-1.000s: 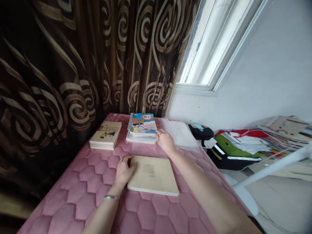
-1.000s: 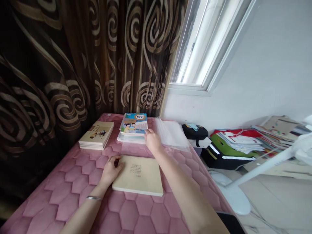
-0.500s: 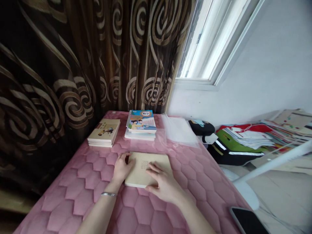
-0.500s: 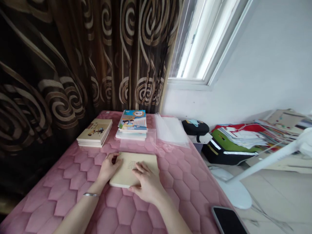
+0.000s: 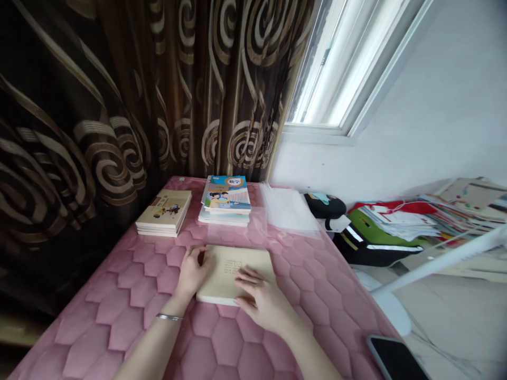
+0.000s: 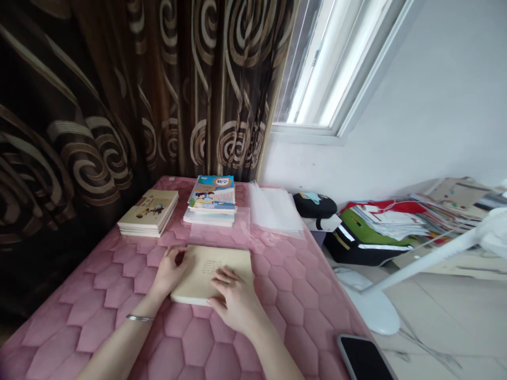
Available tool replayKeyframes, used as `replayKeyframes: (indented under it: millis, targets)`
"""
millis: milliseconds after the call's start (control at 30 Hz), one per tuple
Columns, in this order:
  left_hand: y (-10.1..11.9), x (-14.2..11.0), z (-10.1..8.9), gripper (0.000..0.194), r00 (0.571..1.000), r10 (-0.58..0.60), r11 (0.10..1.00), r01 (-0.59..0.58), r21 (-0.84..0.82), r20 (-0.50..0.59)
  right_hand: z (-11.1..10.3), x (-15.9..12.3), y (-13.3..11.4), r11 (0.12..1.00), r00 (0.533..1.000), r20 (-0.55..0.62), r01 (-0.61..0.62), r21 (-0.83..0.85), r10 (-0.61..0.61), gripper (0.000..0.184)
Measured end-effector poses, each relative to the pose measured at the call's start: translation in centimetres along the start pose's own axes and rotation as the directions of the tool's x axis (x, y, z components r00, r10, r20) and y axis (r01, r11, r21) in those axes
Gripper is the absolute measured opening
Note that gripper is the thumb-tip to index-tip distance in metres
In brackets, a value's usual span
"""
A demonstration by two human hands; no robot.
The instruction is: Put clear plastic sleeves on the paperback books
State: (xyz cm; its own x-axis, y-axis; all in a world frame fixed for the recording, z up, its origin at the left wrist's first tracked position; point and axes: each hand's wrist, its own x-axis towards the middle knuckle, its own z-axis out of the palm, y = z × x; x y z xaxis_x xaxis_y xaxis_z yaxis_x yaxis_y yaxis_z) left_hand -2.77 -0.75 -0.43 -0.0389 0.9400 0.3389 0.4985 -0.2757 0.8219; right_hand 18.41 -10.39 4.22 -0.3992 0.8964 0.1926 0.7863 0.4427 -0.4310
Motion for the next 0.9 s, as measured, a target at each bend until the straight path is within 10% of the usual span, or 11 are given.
replayKeyframes:
  millis: [333,900]
  targets:
    - [2.9,-1.1,-1.1,0.043,0.997,-0.073,0.948,0.08,-0.307,0.036,-1.1,0.4,0.4,0.932,0.949,-0.238,-0.266,-0.246,0.208,0.042]
    - [1.3,-0.6,0.2,0.033,0.987,-0.129,0.948,0.15,-0.279,0.093,-1.2,3.8,-1.8,0.904,0.893,-0.449,-0.161,-0.396,-0.037,0.027]
